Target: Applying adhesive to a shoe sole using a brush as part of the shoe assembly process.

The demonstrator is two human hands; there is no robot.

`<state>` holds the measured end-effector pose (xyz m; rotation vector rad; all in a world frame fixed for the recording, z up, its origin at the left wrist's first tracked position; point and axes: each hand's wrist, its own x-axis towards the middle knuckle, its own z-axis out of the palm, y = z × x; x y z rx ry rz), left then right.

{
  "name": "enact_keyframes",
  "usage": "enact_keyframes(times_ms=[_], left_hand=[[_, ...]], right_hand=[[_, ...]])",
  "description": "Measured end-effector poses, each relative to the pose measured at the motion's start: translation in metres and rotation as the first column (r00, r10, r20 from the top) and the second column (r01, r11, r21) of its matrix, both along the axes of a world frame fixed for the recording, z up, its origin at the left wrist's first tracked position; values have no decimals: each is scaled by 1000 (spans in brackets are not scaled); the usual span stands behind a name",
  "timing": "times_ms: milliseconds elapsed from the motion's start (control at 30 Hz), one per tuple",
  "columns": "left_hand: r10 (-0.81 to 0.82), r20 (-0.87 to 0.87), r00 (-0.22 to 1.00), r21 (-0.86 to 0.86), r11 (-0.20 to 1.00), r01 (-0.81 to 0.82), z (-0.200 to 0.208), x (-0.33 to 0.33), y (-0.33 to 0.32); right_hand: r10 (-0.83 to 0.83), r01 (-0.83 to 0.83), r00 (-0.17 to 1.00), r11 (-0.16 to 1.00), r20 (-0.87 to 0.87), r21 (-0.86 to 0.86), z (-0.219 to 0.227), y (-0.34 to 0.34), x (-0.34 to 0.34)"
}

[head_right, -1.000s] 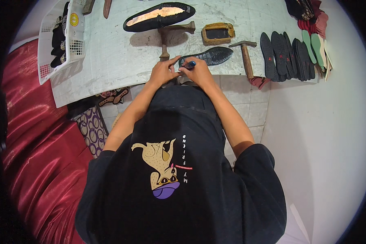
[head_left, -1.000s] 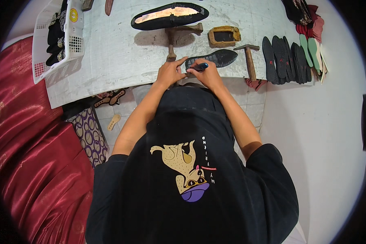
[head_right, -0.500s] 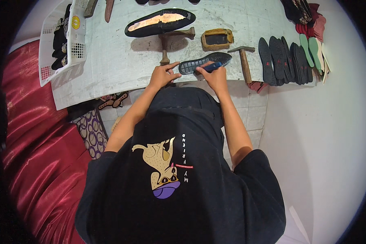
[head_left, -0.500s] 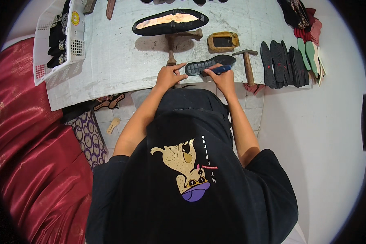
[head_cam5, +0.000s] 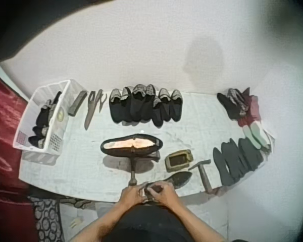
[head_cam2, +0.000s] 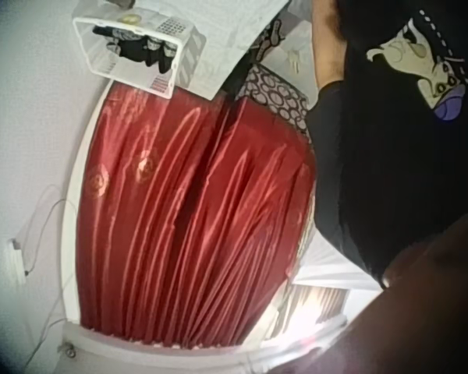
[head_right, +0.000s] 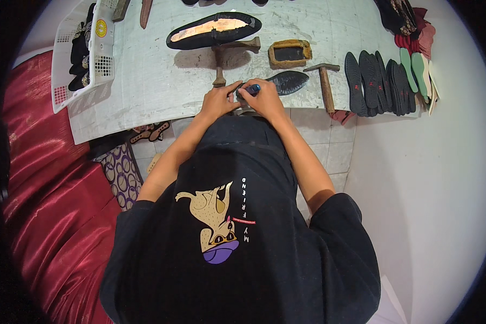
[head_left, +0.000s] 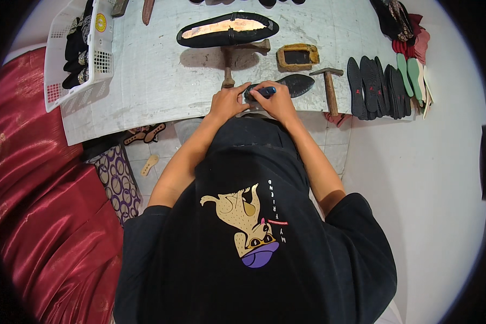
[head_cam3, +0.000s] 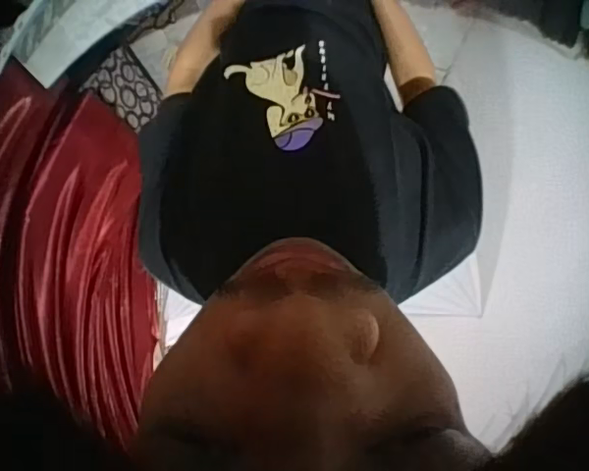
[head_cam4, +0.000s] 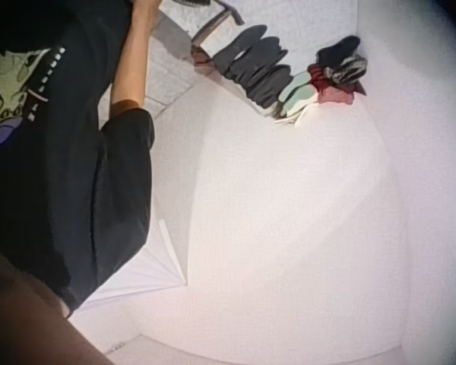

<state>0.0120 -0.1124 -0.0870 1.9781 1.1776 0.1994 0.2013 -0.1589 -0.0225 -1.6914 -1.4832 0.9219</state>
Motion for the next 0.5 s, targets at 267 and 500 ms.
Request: enact_keyframes(times_ms=[267,500], left_hand=[[46,-32,998,-24,999,-47,-4,2,1],[66,-47,997,-18,998,-67,-5,1,1]], right_hand=[[-17,18,996,1000,90,-4,-1,-4,17],[-169,171,974,985,148,1,-5,-13,72]])
